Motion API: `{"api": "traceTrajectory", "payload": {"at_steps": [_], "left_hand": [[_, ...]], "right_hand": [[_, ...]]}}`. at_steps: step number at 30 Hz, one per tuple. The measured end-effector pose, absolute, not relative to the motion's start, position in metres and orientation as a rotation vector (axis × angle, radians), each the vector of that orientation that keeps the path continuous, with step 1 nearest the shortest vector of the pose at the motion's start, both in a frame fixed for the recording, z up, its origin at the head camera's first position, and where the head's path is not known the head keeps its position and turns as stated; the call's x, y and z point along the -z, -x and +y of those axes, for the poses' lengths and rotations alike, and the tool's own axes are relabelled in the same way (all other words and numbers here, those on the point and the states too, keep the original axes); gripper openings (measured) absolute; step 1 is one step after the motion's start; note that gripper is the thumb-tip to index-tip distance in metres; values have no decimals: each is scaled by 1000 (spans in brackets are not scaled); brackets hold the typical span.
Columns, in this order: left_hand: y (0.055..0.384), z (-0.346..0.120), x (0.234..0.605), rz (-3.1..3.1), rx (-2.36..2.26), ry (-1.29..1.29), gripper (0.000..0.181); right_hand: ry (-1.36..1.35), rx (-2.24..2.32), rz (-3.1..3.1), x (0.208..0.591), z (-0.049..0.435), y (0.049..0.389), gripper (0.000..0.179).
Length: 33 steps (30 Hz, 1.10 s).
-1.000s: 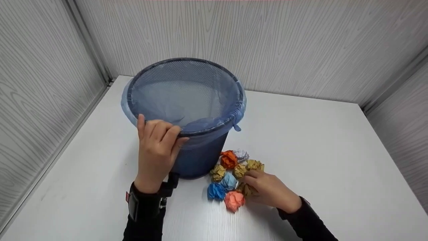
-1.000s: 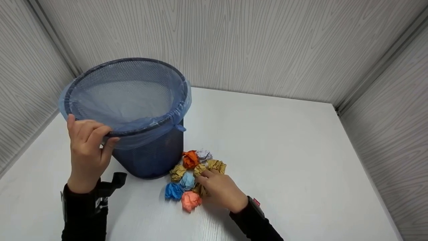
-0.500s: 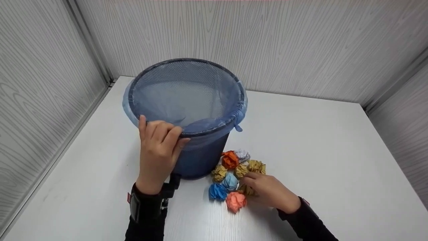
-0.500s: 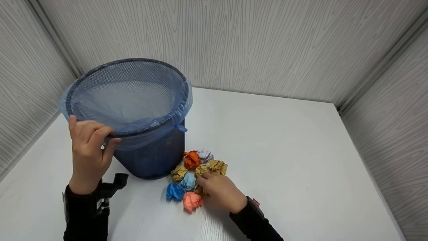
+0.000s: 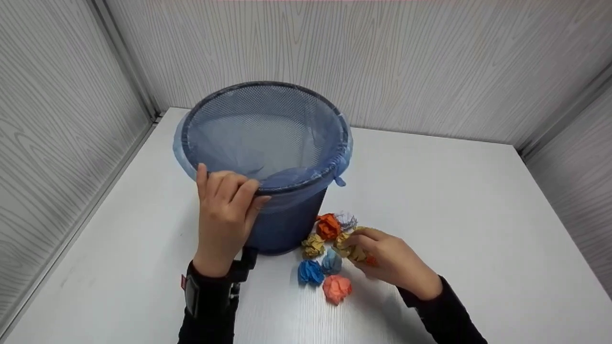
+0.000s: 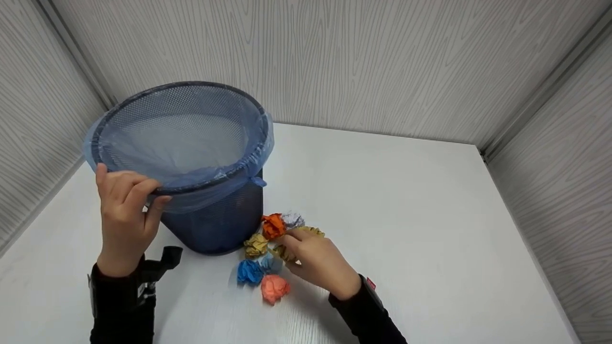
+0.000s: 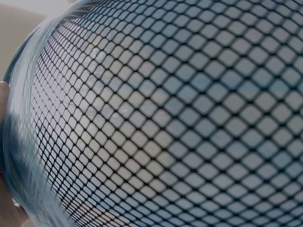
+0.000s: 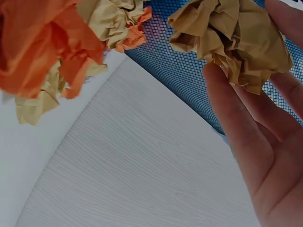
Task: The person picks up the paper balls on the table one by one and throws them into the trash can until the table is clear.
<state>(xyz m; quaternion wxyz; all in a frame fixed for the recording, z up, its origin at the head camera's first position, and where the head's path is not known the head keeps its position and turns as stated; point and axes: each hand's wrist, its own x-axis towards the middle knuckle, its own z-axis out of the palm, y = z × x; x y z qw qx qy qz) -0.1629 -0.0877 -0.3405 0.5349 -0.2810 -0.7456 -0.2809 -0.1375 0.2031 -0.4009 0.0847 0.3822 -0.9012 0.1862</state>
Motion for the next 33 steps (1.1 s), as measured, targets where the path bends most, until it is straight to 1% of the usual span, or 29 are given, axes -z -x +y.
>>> {"api": "traceTrajectory", "payload": {"at_steps": [7, 10, 14, 18, 23, 28, 33], "left_hand": [[163, -87, 341, -1783, 672, 672, 31], [163, -87, 340, -1789, 670, 675, 31], [163, -88, 340, -1788, 663, 674, 31], [163, -88, 341, -1790, 659, 673, 32], [164, -89, 341, -1790, 658, 669, 31], [164, -90, 342, -1798, 642, 665, 31], [166, -88, 342, -1790, 642, 665, 31]], "right_hand": [[-1109, -651, -2461, 386, 202, 136, 47], [-1095, -732, -2397, 382, 203, 134, 45], [-1099, -823, -2296, 375, 201, 134, 36], [-1097, -834, -2146, 364, 197, 135, 35], [-1049, -877, -1917, 343, 190, 138, 34], [-972, -955, -1740, 312, 178, 145, 34], [-943, -1069, -1670, 287, 166, 152, 39]]}}
